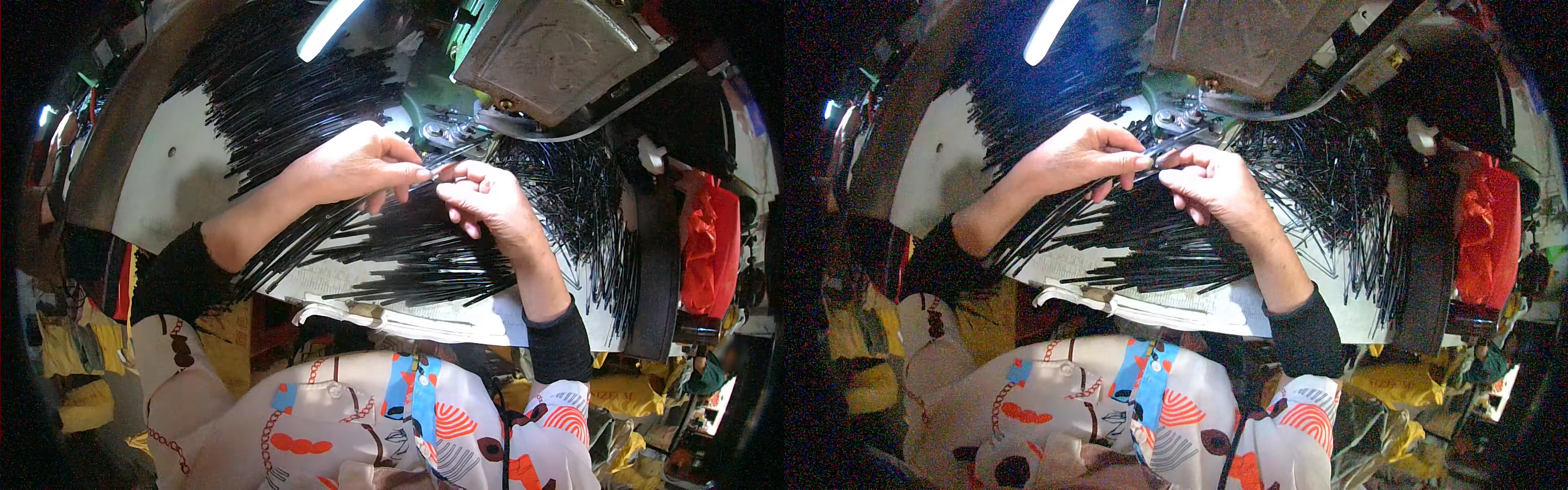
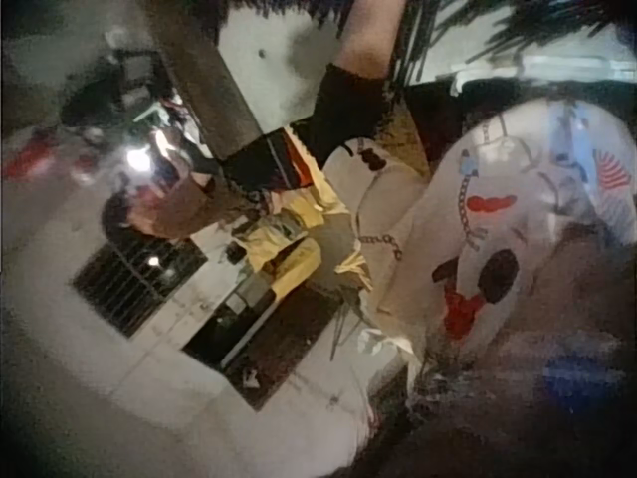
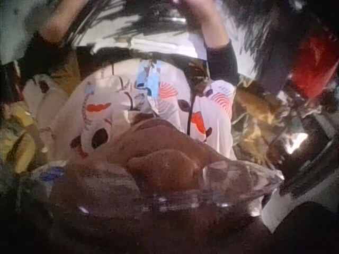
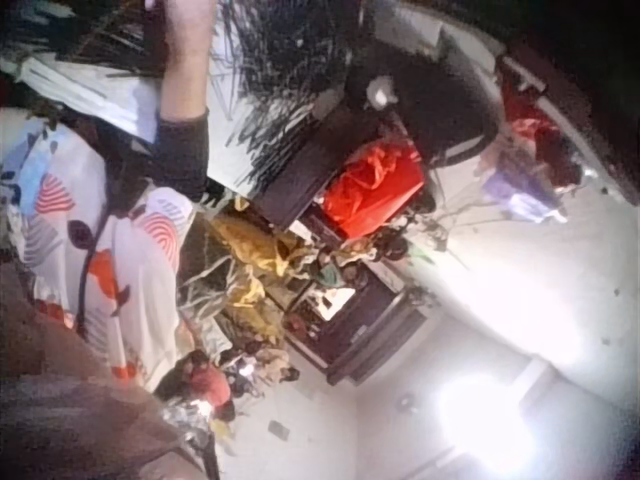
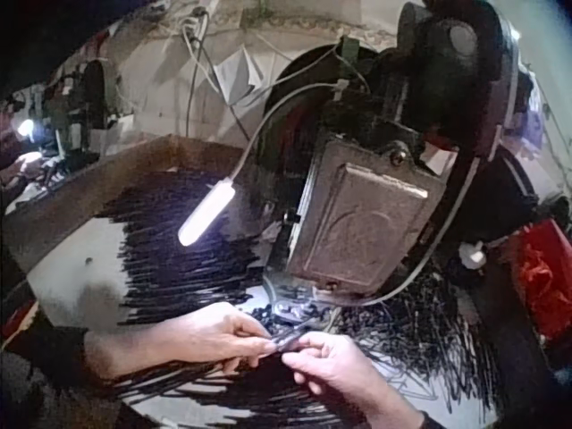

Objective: The person assembles parts by inserting black rods into an assembly machine and attaching connectors to them by hand.

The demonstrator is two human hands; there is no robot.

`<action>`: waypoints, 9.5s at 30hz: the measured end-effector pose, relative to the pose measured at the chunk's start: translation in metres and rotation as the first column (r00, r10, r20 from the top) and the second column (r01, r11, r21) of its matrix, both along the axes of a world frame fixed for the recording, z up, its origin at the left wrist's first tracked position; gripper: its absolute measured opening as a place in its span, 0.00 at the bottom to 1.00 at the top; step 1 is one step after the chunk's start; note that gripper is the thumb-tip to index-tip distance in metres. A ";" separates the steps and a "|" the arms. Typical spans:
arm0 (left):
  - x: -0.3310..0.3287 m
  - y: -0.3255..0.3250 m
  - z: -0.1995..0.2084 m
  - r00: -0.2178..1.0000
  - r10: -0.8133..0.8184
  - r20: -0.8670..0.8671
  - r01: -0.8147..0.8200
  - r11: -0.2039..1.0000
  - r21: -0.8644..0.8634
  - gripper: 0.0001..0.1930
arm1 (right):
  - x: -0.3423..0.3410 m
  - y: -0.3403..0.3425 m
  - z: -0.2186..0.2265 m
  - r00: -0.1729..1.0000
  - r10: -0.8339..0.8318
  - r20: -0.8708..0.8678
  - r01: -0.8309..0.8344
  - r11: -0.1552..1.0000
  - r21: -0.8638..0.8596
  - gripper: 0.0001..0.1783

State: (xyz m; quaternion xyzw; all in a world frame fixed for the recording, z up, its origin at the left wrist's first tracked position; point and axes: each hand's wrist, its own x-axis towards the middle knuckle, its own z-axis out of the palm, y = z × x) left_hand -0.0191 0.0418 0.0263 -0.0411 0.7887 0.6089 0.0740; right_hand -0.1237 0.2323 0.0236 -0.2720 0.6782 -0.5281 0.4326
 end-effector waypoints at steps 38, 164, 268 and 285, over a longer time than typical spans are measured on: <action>-0.052 -0.016 -0.013 0.979 0.160 -0.127 -0.142 0.980 0.142 0.15 | -0.040 0.014 -0.014 0.886 -0.356 0.297 0.453 0.801 -0.393 0.11; -0.051 0.004 0.001 0.992 0.053 -0.113 -0.027 0.976 0.217 0.21 | 0.008 0.011 -0.005 0.983 -0.169 0.073 0.180 0.967 -0.182 0.20; -0.043 0.030 -0.023 0.919 -0.247 -0.306 -0.161 0.474 -0.866 0.08 | -0.079 0.214 0.034 0.309 -0.046 -0.950 0.697 0.691 0.194 0.16; -0.041 0.037 -0.022 0.910 -0.255 -0.326 -0.151 0.528 -0.836 0.06 | -0.038 0.064 -0.014 0.143 0.214 -0.966 0.307 0.919 0.249 0.08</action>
